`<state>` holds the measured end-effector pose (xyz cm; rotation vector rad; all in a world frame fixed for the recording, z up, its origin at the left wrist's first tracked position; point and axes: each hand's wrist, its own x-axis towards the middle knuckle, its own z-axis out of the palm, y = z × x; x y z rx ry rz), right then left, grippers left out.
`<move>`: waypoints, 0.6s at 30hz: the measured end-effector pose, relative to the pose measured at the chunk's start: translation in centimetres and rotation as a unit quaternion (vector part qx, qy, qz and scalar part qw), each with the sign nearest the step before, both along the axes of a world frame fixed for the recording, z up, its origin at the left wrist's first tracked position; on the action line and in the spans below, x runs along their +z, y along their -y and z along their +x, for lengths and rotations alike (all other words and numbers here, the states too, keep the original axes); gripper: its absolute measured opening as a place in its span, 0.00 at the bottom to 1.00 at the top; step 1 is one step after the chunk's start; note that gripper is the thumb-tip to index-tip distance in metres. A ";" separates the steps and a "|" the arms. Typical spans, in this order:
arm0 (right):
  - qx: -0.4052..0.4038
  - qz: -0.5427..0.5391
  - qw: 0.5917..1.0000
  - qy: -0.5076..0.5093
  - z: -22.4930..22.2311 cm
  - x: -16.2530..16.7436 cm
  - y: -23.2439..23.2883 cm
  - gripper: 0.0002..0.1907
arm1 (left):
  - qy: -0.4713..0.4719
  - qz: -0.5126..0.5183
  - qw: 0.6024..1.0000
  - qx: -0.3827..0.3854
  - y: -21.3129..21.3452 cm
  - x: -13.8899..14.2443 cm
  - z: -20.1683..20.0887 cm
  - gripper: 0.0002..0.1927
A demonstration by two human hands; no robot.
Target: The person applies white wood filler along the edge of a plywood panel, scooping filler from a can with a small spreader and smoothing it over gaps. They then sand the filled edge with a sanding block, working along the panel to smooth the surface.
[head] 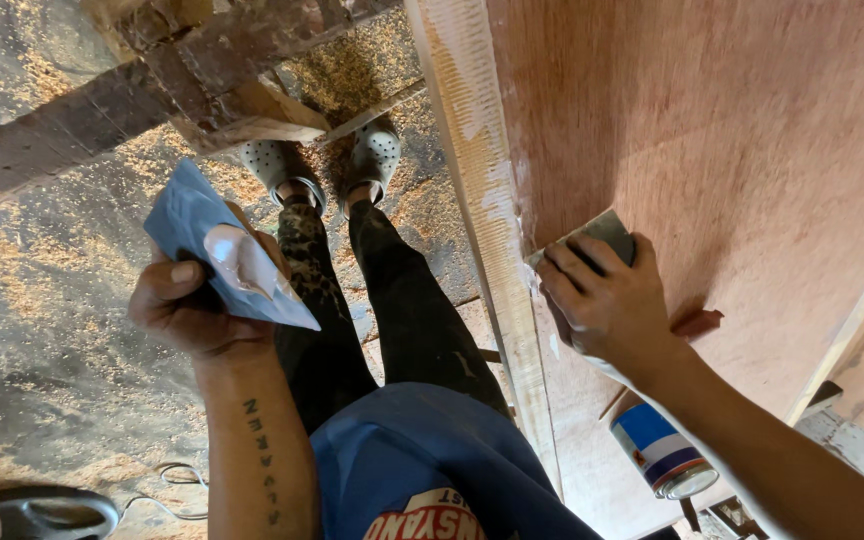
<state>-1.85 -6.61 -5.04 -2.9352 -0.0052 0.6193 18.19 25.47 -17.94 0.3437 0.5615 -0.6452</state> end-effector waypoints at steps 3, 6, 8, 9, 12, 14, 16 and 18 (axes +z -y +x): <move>-0.014 -0.006 1.000 -0.008 -1.3 0.0 -0.7 0.19 | 0.006 -0.003 1.000 -0.011 0.1 0.0 0.0 0.21; -0.025 0.002 1.000 -0.005 -2.5 -0.2 -1.0 0.17 | 0.012 0.015 1.000 -0.016 0.3 0.1 0.0 0.21; -0.025 0.001 1.000 -0.013 -3.1 -0.3 -1.0 0.17 | 0.027 0.010 0.999 -0.020 0.5 0.3 0.0 0.22; -0.024 0.000 1.000 -0.016 -3.3 -0.4 -1.0 0.17 | 0.040 0.005 0.999 -0.024 0.6 0.3 0.1 0.22; -0.021 0.006 0.999 -0.036 -3.4 -0.3 -0.9 0.17 | 0.068 0.012 0.997 -0.034 0.7 0.7 0.1 0.22; -0.028 0.004 0.998 -0.064 -3.1 0.0 -0.7 0.15 | 0.050 0.053 0.997 -0.029 0.6 1.1 0.1 0.22; -0.081 0.051 0.992 -0.079 -2.5 0.6 -0.3 0.12 | 0.023 0.105 0.994 -0.023 0.5 1.4 0.0 0.26; -0.174 0.148 0.971 -0.076 -1.7 1.5 0.2 0.09 | 0.008 0.154 0.988 -0.021 0.6 1.8 -0.2 0.36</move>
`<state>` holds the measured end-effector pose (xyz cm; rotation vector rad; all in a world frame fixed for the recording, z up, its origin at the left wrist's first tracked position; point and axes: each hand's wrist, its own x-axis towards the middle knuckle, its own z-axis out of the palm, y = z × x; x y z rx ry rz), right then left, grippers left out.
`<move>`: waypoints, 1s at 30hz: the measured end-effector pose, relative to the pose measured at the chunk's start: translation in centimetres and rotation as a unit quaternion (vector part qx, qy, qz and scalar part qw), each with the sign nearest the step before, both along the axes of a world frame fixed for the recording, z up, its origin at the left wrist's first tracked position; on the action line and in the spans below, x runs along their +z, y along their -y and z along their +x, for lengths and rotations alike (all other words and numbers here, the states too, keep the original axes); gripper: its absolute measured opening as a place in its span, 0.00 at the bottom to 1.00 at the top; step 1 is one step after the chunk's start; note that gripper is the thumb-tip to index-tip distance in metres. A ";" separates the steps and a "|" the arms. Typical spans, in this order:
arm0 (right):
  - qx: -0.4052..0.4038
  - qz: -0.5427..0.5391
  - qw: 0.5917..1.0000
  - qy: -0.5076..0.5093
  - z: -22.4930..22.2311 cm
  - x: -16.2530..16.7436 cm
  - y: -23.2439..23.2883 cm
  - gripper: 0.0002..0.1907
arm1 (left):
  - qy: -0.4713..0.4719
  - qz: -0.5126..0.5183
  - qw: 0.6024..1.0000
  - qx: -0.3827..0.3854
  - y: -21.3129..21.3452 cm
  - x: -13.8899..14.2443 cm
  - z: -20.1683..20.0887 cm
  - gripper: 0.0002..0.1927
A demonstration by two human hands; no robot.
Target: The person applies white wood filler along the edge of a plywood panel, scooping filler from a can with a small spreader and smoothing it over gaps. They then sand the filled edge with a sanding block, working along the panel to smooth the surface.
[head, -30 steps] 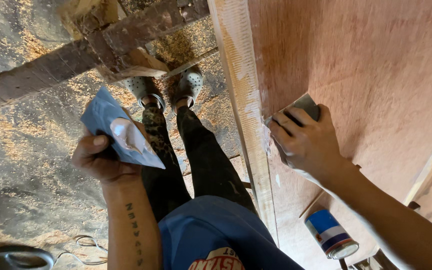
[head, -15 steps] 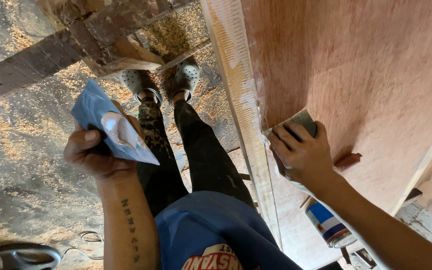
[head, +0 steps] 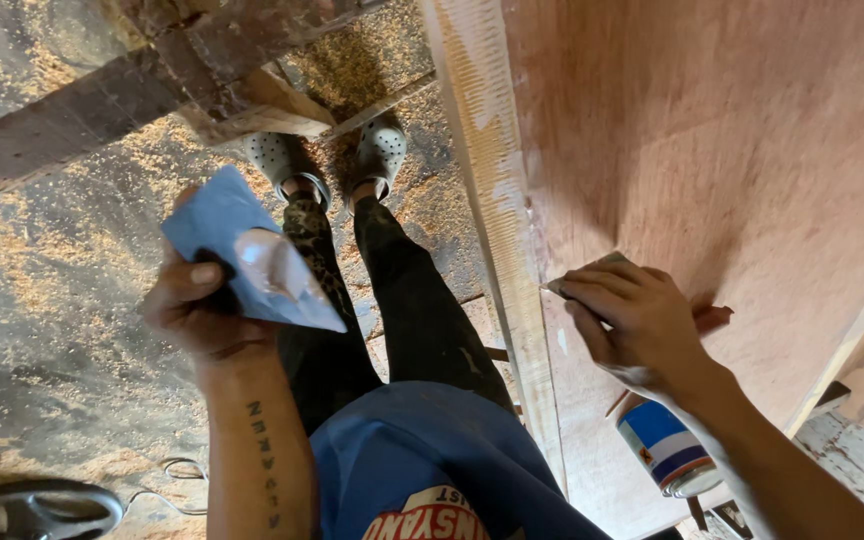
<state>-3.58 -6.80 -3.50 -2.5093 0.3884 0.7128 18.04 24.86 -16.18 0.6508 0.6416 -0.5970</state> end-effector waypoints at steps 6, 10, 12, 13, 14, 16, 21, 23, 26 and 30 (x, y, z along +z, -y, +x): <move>-0.215 0.176 0.956 0.100 1.6 2.1 -0.7 0.12 | -0.016 -0.106 0.993 -0.050 2.3 0.3 -1.4 0.34; -0.263 0.257 0.914 0.173 1.9 1.7 -0.6 0.13 | -0.039 -0.111 0.990 -0.081 3.9 0.5 -2.6 0.34; -0.297 0.249 0.909 0.154 1.9 1.2 0.4 0.14 | -0.025 -0.158 0.982 -0.104 4.3 0.5 -2.8 0.30; -0.313 0.244 0.906 0.146 1.8 1.0 1.1 0.14 | -0.033 -0.146 0.983 -0.103 4.4 0.5 -2.9 0.32; -0.326 0.241 0.903 0.140 1.8 0.7 1.8 0.14 | -0.038 -0.133 0.985 -0.100 4.4 0.5 -2.8 0.33; -0.358 0.265 0.886 0.133 1.6 0.4 2.7 0.14 | -0.031 -0.135 0.985 -0.103 4.4 0.6 -2.5 0.32; -0.501 0.470 0.713 0.139 1.9 0.7 2.2 0.16 | -0.028 -0.094 0.983 -0.157 5.2 1.1 -1.7 0.32; -0.538 0.526 0.642 0.146 2.3 1.4 1.1 0.19 | -0.028 -0.107 0.975 -0.193 6.3 1.4 -1.9 0.31; -0.547 0.584 0.570 0.188 2.8 2.5 -1.4 0.18 | -0.054 -0.087 0.970 -0.221 8.6 1.8 -2.9 0.32; -0.497 0.539 0.626 0.267 3.5 3.6 -4.6 0.17 | -0.027 -0.102 0.962 -0.254 11.0 2.3 -4.0 0.27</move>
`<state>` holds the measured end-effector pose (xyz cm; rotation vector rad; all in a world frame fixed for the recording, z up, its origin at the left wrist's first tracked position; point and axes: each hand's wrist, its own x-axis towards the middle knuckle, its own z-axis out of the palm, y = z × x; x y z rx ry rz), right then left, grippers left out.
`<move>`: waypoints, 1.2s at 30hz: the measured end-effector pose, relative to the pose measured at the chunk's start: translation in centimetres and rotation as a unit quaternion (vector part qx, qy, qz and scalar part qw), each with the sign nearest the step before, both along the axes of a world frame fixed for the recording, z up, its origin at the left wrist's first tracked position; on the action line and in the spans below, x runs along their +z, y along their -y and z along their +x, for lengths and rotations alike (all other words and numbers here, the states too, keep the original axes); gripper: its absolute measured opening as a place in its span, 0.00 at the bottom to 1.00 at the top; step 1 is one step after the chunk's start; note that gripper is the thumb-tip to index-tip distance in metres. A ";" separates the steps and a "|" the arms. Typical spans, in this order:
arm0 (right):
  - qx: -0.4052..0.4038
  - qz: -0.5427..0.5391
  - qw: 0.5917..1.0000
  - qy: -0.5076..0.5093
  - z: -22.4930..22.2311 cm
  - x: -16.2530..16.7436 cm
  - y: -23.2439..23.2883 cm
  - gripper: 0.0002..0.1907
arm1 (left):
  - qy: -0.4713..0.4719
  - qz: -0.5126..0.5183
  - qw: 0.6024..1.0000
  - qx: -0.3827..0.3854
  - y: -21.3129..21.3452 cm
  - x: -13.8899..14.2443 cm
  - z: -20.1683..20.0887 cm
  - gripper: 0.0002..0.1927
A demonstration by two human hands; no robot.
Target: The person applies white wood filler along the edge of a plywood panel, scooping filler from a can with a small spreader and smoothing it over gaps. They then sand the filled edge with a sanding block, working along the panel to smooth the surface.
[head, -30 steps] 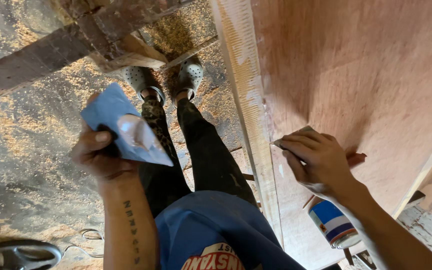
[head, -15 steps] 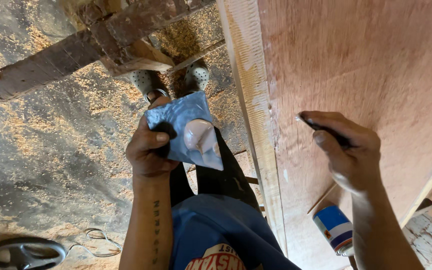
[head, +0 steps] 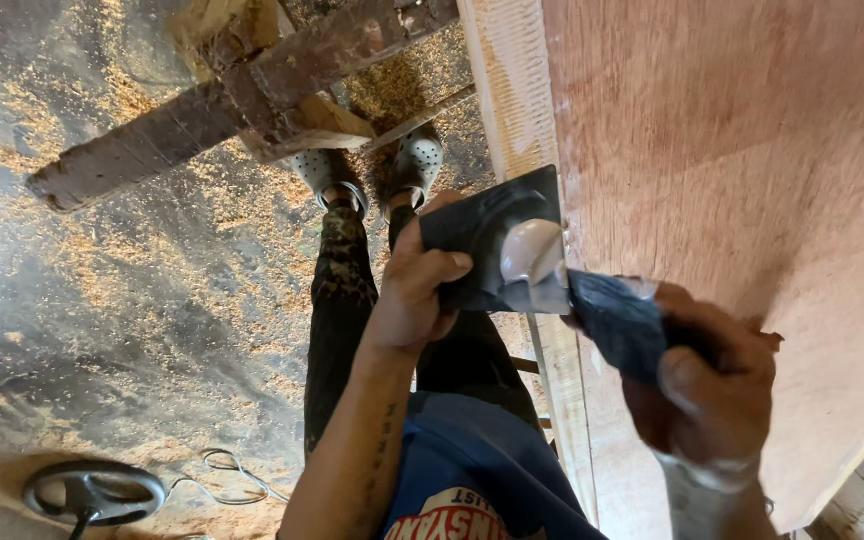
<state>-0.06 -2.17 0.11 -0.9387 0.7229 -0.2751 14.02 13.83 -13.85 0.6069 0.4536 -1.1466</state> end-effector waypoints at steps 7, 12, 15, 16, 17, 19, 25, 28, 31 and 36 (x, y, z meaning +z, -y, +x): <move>0.117 -0.334 0.917 -0.185 1.7 0.4 -3.5 0.20 | -0.034 -0.001 0.999 -0.012 0.5 1.4 -0.9 0.24; 0.188 -0.431 0.857 -0.209 2.3 -0.2 -3.0 0.19 | -0.069 -0.008 0.997 0.040 -0.8 1.1 -1.4 0.27; 0.241 -0.467 0.821 -0.221 2.6 0.3 -2.2 0.19 | -0.088 -0.005 0.995 0.050 -1.4 0.5 -1.7 0.28; 0.261 -0.479 0.806 -0.230 2.8 0.5 -2.0 0.19 | -0.101 0.000 0.993 0.053 -1.5 0.4 -1.7 0.28; 0.280 -0.492 0.790 -0.234 2.9 0.7 -1.7 0.19 | -0.110 0.004 0.992 0.059 -1.6 0.2 -1.7 0.29; 0.312 -0.509 0.767 -0.237 3.3 0.9 -1.3 0.18 | -0.125 -0.003 0.989 0.074 -1.9 0.0 -1.6 0.30; 0.383 -0.514 0.745 -0.184 5.6 0.1 0.4 0.15 | -0.102 -0.043 0.983 0.148 -3.8 0.1 0.8 0.30; 0.385 -0.597 0.691 -0.136 8.9 -0.1 3.2 0.10 | -0.061 -0.002 0.980 0.187 -5.1 0.2 2.9 0.32; 0.373 -0.714 0.592 -0.021 14.3 -2.1 7.1 0.06 | -0.047 0.029 0.975 0.213 -6.3 0.3 4.7 0.33; 0.389 -0.844 0.370 0.016 20.7 -6.2 11.4 0.04 | -0.039 0.066 0.965 0.252 -8.0 0.3 5.0 0.34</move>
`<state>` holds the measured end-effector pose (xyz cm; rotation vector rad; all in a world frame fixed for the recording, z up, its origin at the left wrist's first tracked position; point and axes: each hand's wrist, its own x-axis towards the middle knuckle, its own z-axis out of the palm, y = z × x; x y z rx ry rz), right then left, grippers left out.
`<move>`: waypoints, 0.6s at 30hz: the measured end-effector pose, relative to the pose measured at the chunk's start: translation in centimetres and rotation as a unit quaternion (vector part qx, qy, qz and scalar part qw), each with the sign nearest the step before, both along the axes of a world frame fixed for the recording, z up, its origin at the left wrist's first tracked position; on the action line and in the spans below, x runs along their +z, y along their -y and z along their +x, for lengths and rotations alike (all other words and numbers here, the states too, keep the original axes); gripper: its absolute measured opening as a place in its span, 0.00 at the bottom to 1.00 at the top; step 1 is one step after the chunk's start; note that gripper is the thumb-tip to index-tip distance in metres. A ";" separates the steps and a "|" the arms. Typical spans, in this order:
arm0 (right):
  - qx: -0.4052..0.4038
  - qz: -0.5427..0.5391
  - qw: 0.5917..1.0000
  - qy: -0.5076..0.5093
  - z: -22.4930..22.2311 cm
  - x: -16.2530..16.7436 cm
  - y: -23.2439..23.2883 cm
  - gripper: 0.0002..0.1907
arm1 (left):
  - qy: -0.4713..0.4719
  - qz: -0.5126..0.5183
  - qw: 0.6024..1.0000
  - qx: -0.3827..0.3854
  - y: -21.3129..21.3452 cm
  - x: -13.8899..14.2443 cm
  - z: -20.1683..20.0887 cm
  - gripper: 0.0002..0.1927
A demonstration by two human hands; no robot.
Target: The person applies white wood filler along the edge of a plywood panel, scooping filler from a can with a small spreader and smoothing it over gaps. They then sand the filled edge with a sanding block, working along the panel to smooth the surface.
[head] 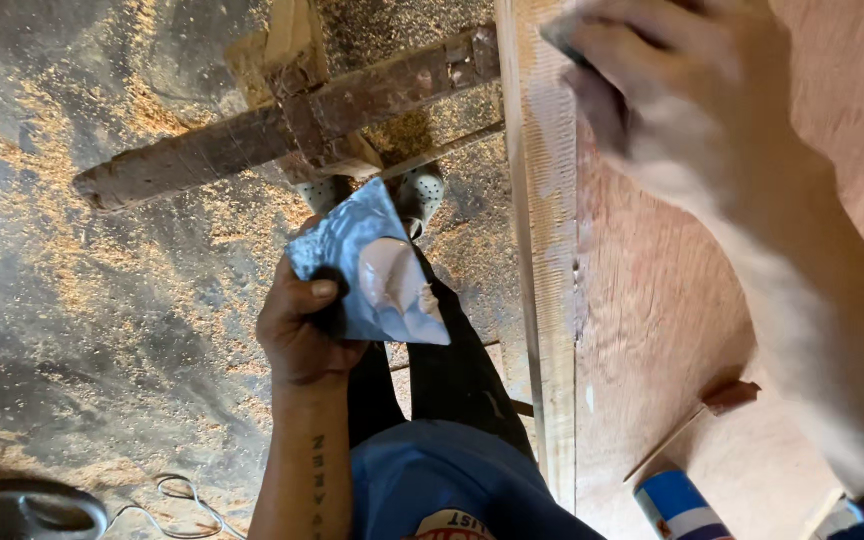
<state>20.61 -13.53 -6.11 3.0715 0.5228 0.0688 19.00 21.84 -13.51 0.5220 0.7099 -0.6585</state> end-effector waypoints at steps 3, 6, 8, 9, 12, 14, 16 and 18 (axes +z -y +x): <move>-0.009 -0.079 0.997 -0.007 0.1 -2.9 -0.7 0.07 | -0.009 0.011 1.000 0.007 -0.7 -0.5 -0.6 0.34; -0.026 -0.136 0.990 -0.012 -2.8 -4.0 -1.9 0.11 | -0.023 0.018 1.000 0.009 -1.3 -0.8 -0.8 0.34; -0.037 -0.121 0.991 -0.041 -6.2 -3.5 -3.1 0.12 | -0.020 0.018 1.000 0.014 -1.6 -0.8 -0.5 0.34; -0.040 -0.109 0.991 -0.073 -7.9 -3.2 -3.8 0.11 | -0.020 0.016 1.000 0.014 -1.7 -0.7 -0.4 0.33; -0.065 -0.047 0.986 -0.149 -12.3 -1.6 -6.2 0.10 | -0.012 0.000 1.000 0.013 -1.6 -0.6 0.6 0.33; -0.109 0.007 0.974 -0.198 -14.8 -0.4 -8.3 0.12 | -0.009 0.005 1.000 0.016 -1.4 -0.6 1.3 0.34; -0.151 0.043 0.964 -0.216 -16.8 0.9 -9.8 0.12 | 0.000 0.001 1.000 0.017 -1.3 -0.6 1.9 0.34; -0.181 0.064 0.951 -0.241 -18.1 1.6 -10.8 0.12 | 0.016 -0.011 1.000 0.011 -1.3 -0.7 2.3 0.33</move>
